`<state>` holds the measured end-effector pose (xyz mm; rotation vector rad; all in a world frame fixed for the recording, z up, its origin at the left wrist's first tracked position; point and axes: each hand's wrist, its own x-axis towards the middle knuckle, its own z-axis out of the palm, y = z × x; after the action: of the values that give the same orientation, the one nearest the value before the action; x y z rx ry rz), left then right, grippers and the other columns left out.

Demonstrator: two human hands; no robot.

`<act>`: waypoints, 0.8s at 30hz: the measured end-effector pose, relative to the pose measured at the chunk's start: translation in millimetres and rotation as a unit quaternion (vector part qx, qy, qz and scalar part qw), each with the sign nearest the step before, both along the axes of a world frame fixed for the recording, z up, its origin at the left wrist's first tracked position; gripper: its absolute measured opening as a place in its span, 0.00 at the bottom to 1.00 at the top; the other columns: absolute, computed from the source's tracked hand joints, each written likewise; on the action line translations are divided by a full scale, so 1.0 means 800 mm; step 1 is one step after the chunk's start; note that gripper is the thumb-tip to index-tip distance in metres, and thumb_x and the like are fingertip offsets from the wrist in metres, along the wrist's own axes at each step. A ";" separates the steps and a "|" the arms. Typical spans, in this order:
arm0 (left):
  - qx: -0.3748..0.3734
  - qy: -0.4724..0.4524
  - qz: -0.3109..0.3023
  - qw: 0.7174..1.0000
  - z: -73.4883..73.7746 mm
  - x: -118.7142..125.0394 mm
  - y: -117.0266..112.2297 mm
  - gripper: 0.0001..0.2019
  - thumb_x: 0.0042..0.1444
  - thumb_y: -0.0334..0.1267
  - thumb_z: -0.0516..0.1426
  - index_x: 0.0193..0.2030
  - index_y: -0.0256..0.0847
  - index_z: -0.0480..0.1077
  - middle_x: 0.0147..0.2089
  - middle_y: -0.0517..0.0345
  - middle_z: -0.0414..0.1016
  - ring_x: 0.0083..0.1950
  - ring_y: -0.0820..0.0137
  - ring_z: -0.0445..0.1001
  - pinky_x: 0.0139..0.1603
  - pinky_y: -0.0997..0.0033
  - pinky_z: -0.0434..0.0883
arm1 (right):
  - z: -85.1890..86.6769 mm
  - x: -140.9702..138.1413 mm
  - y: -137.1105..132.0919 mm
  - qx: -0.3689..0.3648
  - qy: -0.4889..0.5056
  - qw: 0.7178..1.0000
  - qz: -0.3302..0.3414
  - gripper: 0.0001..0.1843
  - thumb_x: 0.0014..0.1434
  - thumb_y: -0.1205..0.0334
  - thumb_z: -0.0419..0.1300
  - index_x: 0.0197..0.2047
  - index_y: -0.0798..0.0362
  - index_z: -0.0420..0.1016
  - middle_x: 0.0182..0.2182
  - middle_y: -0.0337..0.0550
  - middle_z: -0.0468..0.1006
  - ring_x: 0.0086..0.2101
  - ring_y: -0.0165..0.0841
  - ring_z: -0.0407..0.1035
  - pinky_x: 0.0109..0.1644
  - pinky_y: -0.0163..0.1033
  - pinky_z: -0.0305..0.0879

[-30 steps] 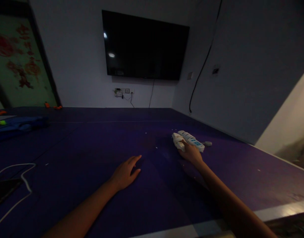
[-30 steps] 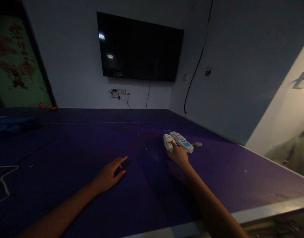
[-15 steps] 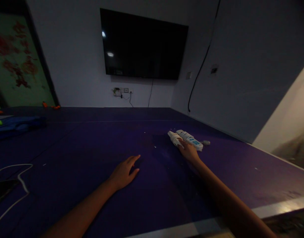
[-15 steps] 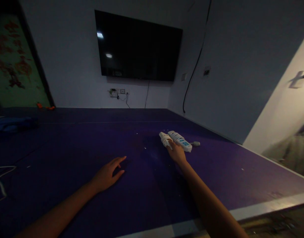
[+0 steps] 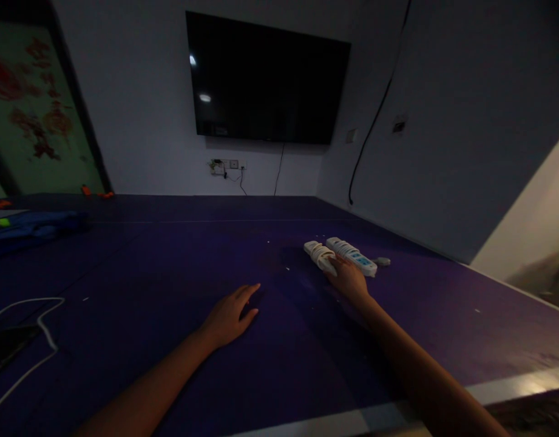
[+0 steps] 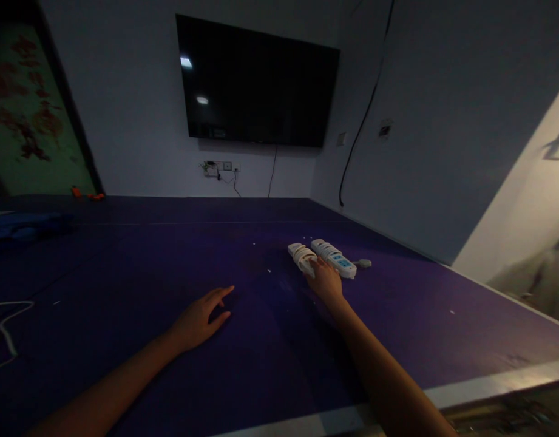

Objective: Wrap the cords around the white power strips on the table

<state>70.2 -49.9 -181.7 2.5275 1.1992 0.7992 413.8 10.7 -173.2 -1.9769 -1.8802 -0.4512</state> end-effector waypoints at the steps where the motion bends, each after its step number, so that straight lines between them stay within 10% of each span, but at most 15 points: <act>1: 0.000 -0.003 -0.001 1.000 0.001 0.000 0.000 0.25 0.58 0.39 0.50 0.63 0.44 0.53 0.56 0.49 0.66 0.47 0.68 0.71 0.50 0.62 0.68 | 0.000 0.000 0.000 0.003 -0.001 1.000 0.001 0.23 0.56 0.56 0.54 0.54 0.55 0.68 0.55 0.53 0.67 0.51 0.44 0.65 0.51 0.44 0.60; 24: -0.010 -0.009 -0.007 1.000 0.003 -0.001 -0.002 0.24 0.58 0.39 0.49 0.62 0.44 0.54 0.58 0.49 0.64 0.47 0.68 0.71 0.52 0.61 0.67 | 0.004 -0.002 -0.001 0.016 -0.004 1.000 -0.013 0.23 0.57 0.53 0.54 0.54 0.54 0.69 0.57 0.53 0.66 0.52 0.44 0.63 0.54 0.45 0.58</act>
<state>69.5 -51.5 -179.2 2.5038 1.1777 0.8018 412.0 9.6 -170.4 -1.9845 -1.8425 -0.4943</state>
